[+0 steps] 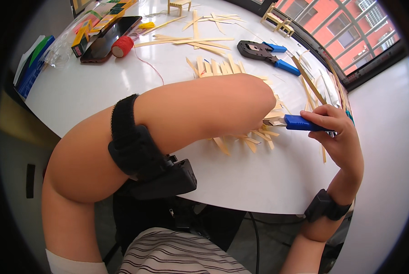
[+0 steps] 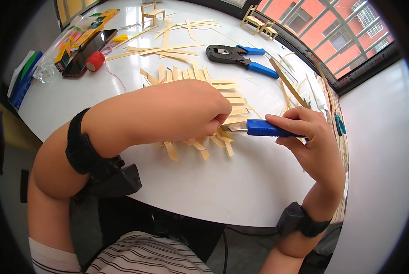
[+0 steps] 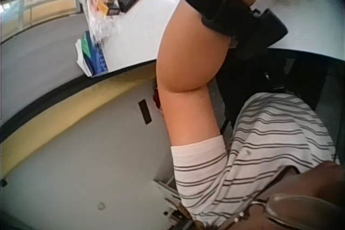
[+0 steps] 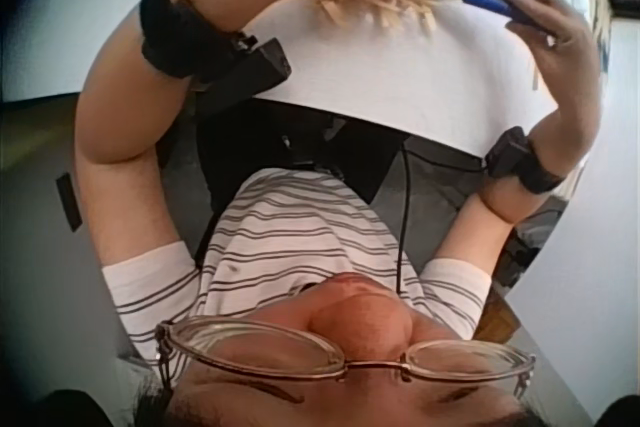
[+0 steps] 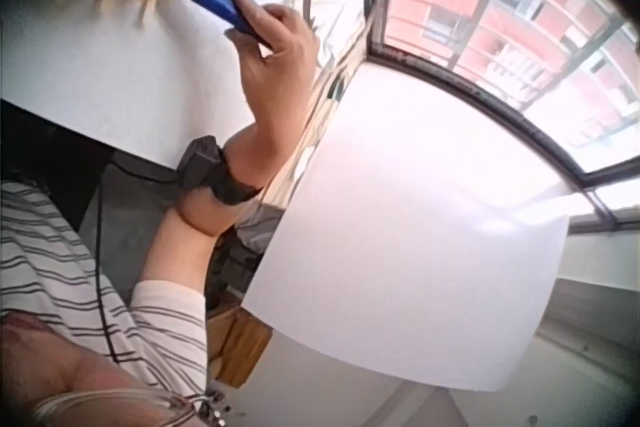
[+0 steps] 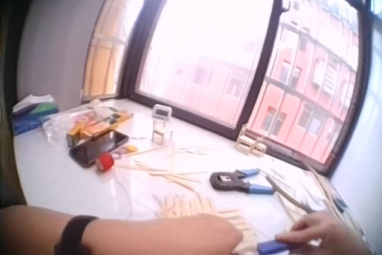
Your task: The person weaves thin wooden strips into a flat basket base on a white table. They interlace the strips by hand, periodically lift the mat to check alignment, and use a blue utility knife to trim excess strip ends. The woven mat grows in size as more strips are added.
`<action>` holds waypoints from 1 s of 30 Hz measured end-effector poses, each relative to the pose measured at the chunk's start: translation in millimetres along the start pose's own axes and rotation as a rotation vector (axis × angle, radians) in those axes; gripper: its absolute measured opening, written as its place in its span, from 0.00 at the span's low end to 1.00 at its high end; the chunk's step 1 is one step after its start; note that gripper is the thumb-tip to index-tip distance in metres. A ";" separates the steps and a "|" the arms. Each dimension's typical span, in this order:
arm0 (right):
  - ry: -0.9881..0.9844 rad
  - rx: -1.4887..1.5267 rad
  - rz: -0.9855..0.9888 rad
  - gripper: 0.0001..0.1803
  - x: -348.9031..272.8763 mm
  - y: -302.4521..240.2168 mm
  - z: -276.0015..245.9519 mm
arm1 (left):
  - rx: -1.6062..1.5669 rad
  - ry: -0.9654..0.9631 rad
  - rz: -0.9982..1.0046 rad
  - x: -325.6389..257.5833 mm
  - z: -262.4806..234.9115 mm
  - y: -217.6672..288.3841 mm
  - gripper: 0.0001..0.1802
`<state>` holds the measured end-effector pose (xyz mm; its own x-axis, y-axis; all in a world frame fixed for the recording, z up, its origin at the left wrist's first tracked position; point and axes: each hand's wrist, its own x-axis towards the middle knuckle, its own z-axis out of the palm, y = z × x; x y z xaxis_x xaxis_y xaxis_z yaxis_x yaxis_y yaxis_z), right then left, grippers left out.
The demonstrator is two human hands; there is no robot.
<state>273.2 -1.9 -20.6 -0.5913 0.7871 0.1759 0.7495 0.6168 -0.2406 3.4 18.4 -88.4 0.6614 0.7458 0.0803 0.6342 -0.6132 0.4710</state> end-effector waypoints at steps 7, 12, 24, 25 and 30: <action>0.062 -0.141 -0.044 0.28 0.3 -10.1 3.2 | 0.002 -0.024 -0.018 -2.1 -6.9 5.5 0.10; 0.082 -0.100 0.049 0.28 -0.7 -8.6 4.2 | 0.004 -0.088 -0.020 1.9 -21.5 16.2 0.11; 0.063 0.186 0.072 0.24 -5.1 2.7 -5.2 | -0.095 -0.037 -0.119 1.0 -28.1 11.1 0.10; 0.072 0.257 0.105 0.23 -5.4 3.3 -4.6 | -0.106 -0.042 -0.114 1.0 -27.8 10.3 0.10; 0.002 0.126 0.075 0.22 -2.1 -0.1 -6.1 | -0.149 -0.051 -0.117 1.0 -27.4 9.4 0.10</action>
<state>276.2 -3.6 -15.1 -0.5341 0.8311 0.1548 0.7480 0.5499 -0.3715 -0.9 20.5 -59.8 0.6088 0.7929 -0.0257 0.6439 -0.4749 0.5999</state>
